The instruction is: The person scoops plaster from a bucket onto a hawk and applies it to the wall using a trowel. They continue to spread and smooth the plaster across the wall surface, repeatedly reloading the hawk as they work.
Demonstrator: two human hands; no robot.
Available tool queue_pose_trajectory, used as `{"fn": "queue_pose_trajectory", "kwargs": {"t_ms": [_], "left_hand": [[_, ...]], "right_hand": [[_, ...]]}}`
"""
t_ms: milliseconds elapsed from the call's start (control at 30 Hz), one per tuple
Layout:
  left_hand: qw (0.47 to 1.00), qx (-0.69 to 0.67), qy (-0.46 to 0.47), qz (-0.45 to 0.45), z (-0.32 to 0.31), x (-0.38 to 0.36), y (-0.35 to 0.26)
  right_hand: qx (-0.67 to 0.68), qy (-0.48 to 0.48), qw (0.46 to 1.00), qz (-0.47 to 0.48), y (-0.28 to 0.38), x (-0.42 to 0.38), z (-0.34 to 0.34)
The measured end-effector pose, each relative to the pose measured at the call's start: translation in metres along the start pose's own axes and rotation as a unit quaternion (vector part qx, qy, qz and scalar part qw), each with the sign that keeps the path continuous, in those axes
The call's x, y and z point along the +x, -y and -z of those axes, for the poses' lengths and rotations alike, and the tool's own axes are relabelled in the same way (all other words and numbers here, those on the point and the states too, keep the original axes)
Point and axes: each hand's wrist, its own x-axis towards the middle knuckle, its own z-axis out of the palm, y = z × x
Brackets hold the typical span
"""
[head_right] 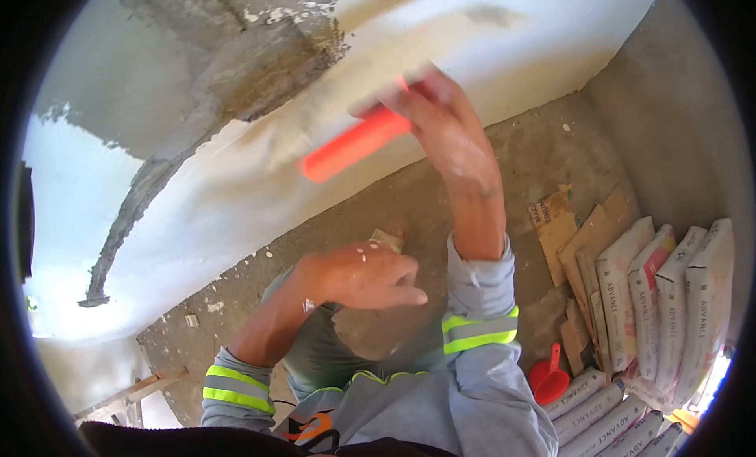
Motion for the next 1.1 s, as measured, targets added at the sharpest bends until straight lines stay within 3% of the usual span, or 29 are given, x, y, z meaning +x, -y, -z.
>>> {"fn": "queue_pose_trajectory", "kwargs": {"t_ms": [67, 133, 233, 333, 433, 533, 567, 600, 633, 733, 867, 967, 1100], "left_hand": [[0.999, -0.019, -0.006, 0.026, -0.007, -0.013, 0.004], [0.998, -0.044, -0.008, 0.052, -0.015, -0.035, 0.0], [0.995, -0.042, 0.069, 0.058, -0.018, -0.058, -0.008], [0.998, -0.034, -0.019, -0.041, -0.035, -0.05, 0.014], [0.948, 0.227, -0.222, -0.006, -0.076, -0.063, 0.039], [0.965, 0.153, -0.202, 0.064, -0.057, -0.088, 0.038], [0.966, 0.146, -0.198, 0.082, -0.057, -0.094, 0.041], [0.965, 0.141, -0.195, 0.101, -0.057, -0.101, 0.044], [0.963, 0.137, -0.195, 0.121, -0.058, -0.105, 0.047], [0.963, 0.072, -0.177, 0.19, -0.06, -0.114, 0.051], [0.959, 0.129, -0.191, 0.167, -0.057, -0.118, 0.066], [0.947, 0.175, -0.219, 0.154, -0.061, -0.113, 0.067], [0.942, 0.154, -0.287, 0.078, -0.072, -0.11, 0.072]], "right_hand": [[0.086, -0.166, 0.982, -0.032, -0.08, -0.047, 0.03], [0.062, -0.205, 0.971, -0.11, -0.162, -0.086, 0.052], [-0.19, -0.041, 0.955, -0.223, -0.273, -0.126, 0.06], [-0.423, 0.188, 0.856, -0.231, -0.33, -0.135, 0.049], [-0.412, 0.211, 0.854, -0.238, -0.379, -0.135, 0.039], [-0.536, 0.205, 0.808, -0.134, -0.441, -0.135, 0.051], [-0.342, 0.139, 0.902, -0.223, -0.451, -0.129, 0.049], [-0.131, 0.062, 0.944, -0.298, -0.463, -0.116, 0.045], [0.086, -0.019, 0.931, -0.355, -0.471, -0.102, 0.041], [0.19, 0.013, 0.93, -0.316, -0.48, -0.083, 0.034], [0.156, -0.001, 0.933, -0.325, -0.459, -0.065, 0.025], [0.095, -0.024, 0.937, -0.334, -0.36, -0.04, 0.0], [0.091, 0.015, 0.963, -0.254, -0.21, 0.0, -0.052]]}}
